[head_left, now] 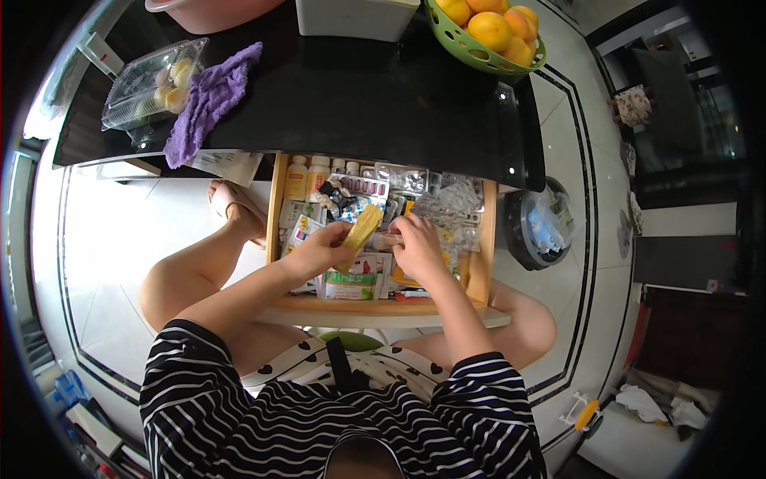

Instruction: The person organizes various medication packets and blister packs by taking them out of a drawer and placing them on a black surface.

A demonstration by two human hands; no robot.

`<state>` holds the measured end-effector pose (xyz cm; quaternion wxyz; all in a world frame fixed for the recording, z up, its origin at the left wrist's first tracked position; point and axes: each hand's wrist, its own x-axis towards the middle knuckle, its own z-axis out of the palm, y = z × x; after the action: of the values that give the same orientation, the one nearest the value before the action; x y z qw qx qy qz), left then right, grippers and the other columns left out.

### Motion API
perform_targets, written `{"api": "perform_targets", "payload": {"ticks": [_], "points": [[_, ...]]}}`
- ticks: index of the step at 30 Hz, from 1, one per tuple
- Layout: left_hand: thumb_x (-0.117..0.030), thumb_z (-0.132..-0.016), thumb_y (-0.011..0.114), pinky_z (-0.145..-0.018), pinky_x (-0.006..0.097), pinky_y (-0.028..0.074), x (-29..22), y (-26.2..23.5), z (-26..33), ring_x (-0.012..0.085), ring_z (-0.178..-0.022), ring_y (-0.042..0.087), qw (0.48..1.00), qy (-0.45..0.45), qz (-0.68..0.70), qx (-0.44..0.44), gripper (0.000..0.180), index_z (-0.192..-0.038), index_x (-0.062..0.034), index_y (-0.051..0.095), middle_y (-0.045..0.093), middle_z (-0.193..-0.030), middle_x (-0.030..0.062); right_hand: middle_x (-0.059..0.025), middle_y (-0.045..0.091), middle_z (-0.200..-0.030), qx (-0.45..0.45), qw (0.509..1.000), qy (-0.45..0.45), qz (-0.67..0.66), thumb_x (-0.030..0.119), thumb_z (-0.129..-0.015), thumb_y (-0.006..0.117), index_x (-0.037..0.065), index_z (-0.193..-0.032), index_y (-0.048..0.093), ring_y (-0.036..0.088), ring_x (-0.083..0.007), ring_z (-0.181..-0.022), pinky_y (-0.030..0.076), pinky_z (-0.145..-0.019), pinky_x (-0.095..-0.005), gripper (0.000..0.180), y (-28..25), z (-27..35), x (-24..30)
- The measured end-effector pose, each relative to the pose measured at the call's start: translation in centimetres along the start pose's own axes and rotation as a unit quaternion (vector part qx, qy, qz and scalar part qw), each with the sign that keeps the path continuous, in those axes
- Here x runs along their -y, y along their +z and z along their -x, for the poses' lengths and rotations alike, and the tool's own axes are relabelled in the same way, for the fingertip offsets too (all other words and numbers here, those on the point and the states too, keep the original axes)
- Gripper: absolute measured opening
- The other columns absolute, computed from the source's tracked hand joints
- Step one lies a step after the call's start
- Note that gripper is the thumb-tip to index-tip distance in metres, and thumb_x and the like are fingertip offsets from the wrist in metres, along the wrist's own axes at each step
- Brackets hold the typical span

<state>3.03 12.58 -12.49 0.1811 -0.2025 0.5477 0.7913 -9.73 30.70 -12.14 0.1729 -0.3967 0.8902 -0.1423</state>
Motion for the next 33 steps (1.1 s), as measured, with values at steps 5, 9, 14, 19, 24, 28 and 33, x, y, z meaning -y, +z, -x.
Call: {"api": "perform_targets", "payload": {"ticks": [5,9,14,19,24,28,33], "points": [[-0.013,-0.09,0.058,-0.077,0.028,0.047,0.3,1.0,0.0,0.0133,-0.088,0.056,0.999,0.018,0.032,-0.034,0.035,-0.121,-0.0009,0.049,0.059,-0.1,0.0069,-0.014,0.057,-0.109,-0.017,0.992,0.066,-0.105,0.003,-0.079,0.062,0.004,-0.116,0.054,0.055,-0.0312,-0.104,0.045,-0.09,-0.0376,0.038,-2.0,0.8,1.0],[-0.018,-0.094,0.056,-0.078,0.027,0.047,0.4,2.0,0.0,0.012,-0.088,0.056,0.997,0.034,0.033,-0.066,0.032,-0.12,-0.001,0.049,0.059,-0.1,0.0057,-0.0143,0.053,-0.118,-0.023,0.985,0.093,-0.141,0.002,-0.079,0.062,0.0,-0.111,0.059,0.055,-0.0294,-0.108,0.046,-0.09,-0.0351,0.032,-2.6,1.5,-0.5],[-0.016,-0.094,0.056,-0.076,0.028,0.047,2.0,1.6,0.1,0.0122,-0.087,0.055,0.994,0.034,0.073,-0.079,0.029,-0.117,-0.0006,0.05,0.058,-0.099,0.0048,-0.0163,0.053,-0.116,-0.042,0.998,0.027,-0.043,0.009,-0.078,0.061,0.003,-0.101,0.063,0.055,-0.0342,-0.104,0.04,-0.097,-0.044,0.024,-0.4,2.0,-1.2],[-0.015,-0.094,0.055,-0.073,0.028,0.047,1.6,1.8,0.4,0.012,-0.085,0.054,0.994,0.027,0.053,-0.093,0.027,-0.116,-0.0007,0.05,0.057,-0.097,0.0048,-0.0186,0.049,-0.13,0.11,0.99,0.065,-0.065,0.013,-0.079,0.061,0.006,-0.116,0.051,0.048,-0.035,-0.116,0.034,-0.103,-0.0414,0.039,-0.4,0.6,-0.1],[-0.014,-0.094,0.054,-0.082,0.027,0.045,0.8,2.1,0.1,0.0114,-0.093,0.054,0.995,0.009,0.059,-0.084,0.033,-0.125,-0.0024,0.049,0.058,-0.103,0.0039,-0.0168,0.054,-0.119,-0.012,0.999,0.044,-0.015,0.014,-0.077,0.066,0.007,-0.119,0.052,0.051,-0.0349,-0.11,0.036,-0.1,-0.0417,0.045,1.0,1.0,-0.7],[-0.014,-0.094,0.054,-0.08,0.026,0.046,0.5,2.1,0.1,0.0106,-0.092,0.054,0.995,0.011,0.053,-0.088,0.032,-0.123,-0.0029,0.049,0.057,-0.101,0.0033,-0.0123,0.056,-0.109,0.019,0.996,0.055,-0.067,0.013,-0.078,0.065,0.005,-0.108,0.059,0.054,-0.0304,-0.105,0.043,-0.093,-0.041,0.032,-0.7,1.7,0.0],[-0.013,-0.094,0.054,-0.074,0.027,0.049,-0.7,3.7,1.0,0.0101,-0.082,0.055,0.989,0.044,0.088,-0.11,0.028,-0.119,-0.0032,0.049,0.056,-0.094,0.0024,-0.0122,0.058,-0.111,-0.03,0.859,0.175,-0.48,0.015,-0.091,0.058,-0.001,-0.116,0.049,0.06,-0.0156,-0.092,0.049,-0.078,-0.03,0.032,-3.8,2.3,1.5]]}}
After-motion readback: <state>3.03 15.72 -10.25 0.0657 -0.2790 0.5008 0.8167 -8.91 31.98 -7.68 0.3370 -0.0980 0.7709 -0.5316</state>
